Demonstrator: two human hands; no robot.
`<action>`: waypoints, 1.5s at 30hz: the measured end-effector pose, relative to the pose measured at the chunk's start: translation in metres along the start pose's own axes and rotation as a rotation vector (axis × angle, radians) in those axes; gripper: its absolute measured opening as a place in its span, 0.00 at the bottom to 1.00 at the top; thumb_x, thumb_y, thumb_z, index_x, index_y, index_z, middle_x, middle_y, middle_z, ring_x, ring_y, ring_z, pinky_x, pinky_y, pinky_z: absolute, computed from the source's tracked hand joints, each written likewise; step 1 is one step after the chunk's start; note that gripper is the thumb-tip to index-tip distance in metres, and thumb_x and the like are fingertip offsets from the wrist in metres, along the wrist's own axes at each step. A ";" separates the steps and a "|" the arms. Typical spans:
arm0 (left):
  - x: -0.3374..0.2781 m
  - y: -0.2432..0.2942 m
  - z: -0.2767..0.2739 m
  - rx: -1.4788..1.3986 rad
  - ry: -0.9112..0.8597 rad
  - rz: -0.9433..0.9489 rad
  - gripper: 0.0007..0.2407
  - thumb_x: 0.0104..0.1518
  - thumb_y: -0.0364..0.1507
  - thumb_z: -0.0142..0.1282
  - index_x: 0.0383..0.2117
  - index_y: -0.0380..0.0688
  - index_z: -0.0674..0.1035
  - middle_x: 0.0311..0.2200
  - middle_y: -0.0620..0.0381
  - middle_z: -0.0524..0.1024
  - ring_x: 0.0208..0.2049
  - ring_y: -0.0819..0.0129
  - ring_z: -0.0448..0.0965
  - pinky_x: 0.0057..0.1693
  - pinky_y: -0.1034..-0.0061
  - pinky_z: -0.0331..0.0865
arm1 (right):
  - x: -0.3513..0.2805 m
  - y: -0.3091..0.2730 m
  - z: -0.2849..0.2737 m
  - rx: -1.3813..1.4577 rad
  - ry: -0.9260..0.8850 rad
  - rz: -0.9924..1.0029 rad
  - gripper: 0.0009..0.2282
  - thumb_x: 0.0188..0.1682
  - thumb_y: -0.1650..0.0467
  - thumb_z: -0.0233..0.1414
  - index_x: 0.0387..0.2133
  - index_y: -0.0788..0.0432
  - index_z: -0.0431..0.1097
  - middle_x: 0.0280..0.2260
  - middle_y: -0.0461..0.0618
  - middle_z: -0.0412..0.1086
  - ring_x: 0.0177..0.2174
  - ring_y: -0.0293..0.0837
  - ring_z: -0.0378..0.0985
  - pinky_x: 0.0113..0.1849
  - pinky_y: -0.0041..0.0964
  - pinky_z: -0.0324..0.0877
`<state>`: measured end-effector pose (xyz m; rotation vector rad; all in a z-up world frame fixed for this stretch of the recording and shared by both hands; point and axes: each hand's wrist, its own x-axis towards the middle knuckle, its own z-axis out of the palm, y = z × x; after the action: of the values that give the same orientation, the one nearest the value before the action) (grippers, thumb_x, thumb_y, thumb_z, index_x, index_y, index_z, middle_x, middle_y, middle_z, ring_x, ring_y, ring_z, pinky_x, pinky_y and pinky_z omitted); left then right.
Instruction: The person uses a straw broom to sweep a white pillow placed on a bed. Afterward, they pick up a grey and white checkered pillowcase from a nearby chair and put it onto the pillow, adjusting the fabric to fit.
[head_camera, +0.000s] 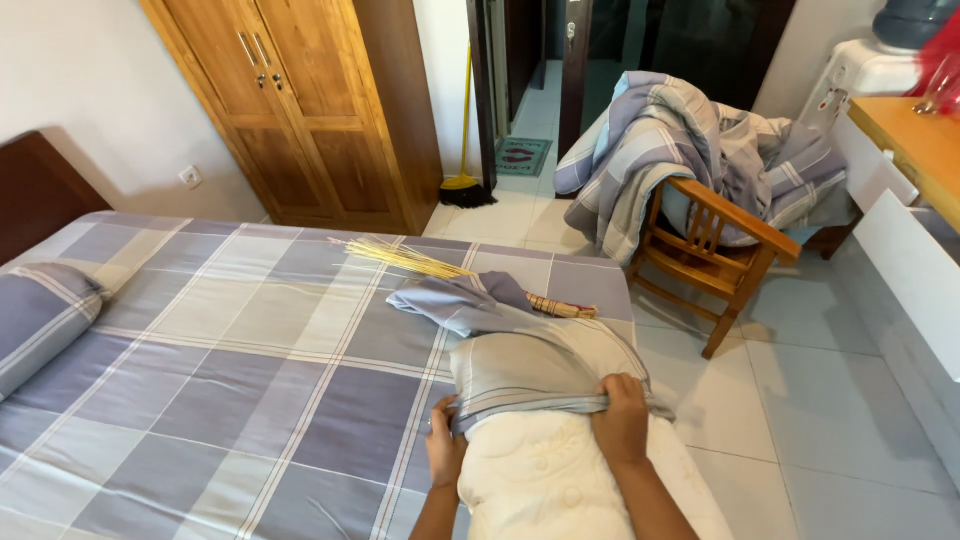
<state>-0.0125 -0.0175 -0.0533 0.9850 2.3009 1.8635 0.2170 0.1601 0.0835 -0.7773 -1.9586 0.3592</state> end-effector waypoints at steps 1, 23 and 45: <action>-0.002 0.005 0.004 -0.102 0.064 0.069 0.25 0.45 0.08 0.46 0.51 0.43 0.66 0.50 0.50 0.76 0.46 0.57 0.81 0.51 0.68 0.75 | -0.002 0.010 0.001 -0.031 0.055 0.012 0.12 0.29 0.83 0.56 0.25 0.61 0.65 0.30 0.56 0.67 0.39 0.60 0.69 0.41 0.51 0.66; -0.081 -0.087 0.007 -0.564 -0.209 -0.268 0.26 0.45 0.11 0.53 0.52 0.46 0.64 0.42 0.56 0.73 0.45 0.72 0.79 0.50 0.79 0.72 | -0.043 0.100 -0.065 -0.354 -0.377 0.316 0.14 0.44 0.76 0.52 0.40 0.44 0.72 0.41 0.39 0.71 0.46 0.45 0.74 0.41 0.42 0.75; 0.035 0.174 0.043 -0.032 -0.152 0.191 0.24 0.49 0.14 0.55 0.56 0.41 0.70 0.42 0.43 0.77 0.45 0.47 0.78 0.51 0.60 0.71 | -0.057 0.066 -0.101 -0.342 -0.334 0.309 0.12 0.50 0.71 0.54 0.46 0.63 0.72 0.48 0.62 0.72 0.49 0.59 0.70 0.52 0.50 0.68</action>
<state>0.0549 0.0524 0.1014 1.3346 2.1522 1.8094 0.3479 0.1657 0.0591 -1.3189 -2.2462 0.3573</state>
